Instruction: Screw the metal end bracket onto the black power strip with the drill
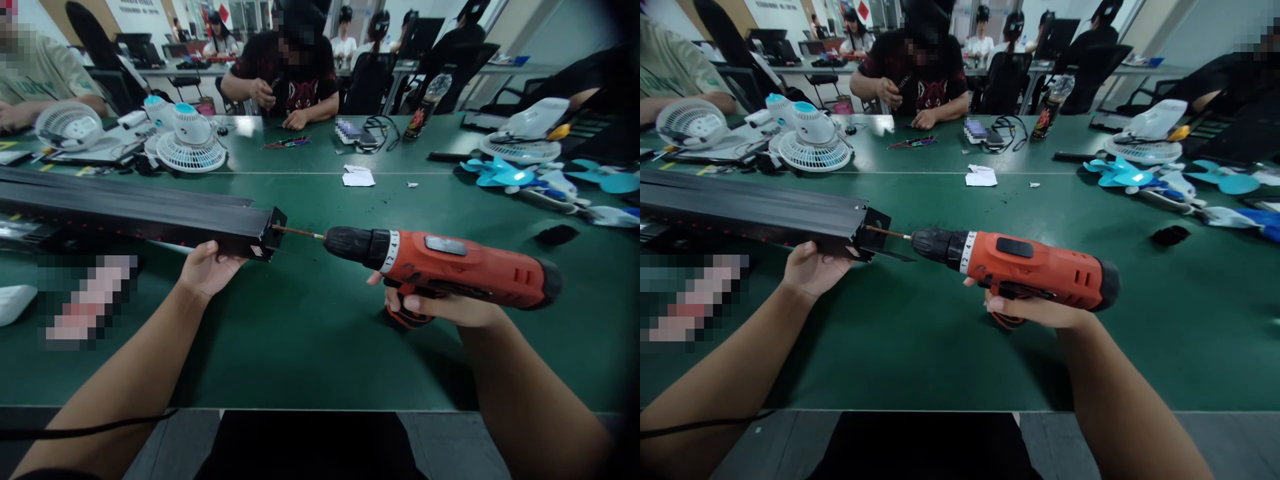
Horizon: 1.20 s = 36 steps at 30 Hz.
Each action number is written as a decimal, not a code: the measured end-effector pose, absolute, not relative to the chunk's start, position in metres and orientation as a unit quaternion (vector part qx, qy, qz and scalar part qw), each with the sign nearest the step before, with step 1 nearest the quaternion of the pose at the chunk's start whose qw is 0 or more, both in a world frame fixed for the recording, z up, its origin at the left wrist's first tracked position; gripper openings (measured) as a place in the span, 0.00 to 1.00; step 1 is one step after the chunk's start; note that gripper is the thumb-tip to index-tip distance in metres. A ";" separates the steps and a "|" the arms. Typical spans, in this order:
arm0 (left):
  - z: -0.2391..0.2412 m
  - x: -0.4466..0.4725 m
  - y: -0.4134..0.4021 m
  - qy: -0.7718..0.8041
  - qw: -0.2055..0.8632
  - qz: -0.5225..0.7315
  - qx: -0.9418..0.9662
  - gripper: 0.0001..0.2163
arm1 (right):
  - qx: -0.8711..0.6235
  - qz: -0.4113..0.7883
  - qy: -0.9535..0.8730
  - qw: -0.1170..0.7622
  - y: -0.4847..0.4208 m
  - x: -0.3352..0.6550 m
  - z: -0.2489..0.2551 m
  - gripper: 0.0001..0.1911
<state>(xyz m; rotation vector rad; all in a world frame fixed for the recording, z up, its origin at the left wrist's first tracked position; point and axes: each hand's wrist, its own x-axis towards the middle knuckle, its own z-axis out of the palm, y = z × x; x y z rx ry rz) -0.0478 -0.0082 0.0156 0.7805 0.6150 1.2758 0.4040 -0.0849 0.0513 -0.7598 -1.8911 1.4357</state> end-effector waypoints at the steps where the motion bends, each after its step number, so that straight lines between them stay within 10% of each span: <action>1: 0.016 -0.048 -0.008 0.275 0.691 0.570 0.351 0.20 | -0.276 0.554 -0.718 0.318 -0.083 0.404 0.052 0.20; 36: 0.020 -0.043 -0.011 0.280 0.681 0.580 0.348 0.22 | -0.231 0.567 -0.728 0.310 -0.080 0.404 0.050 0.19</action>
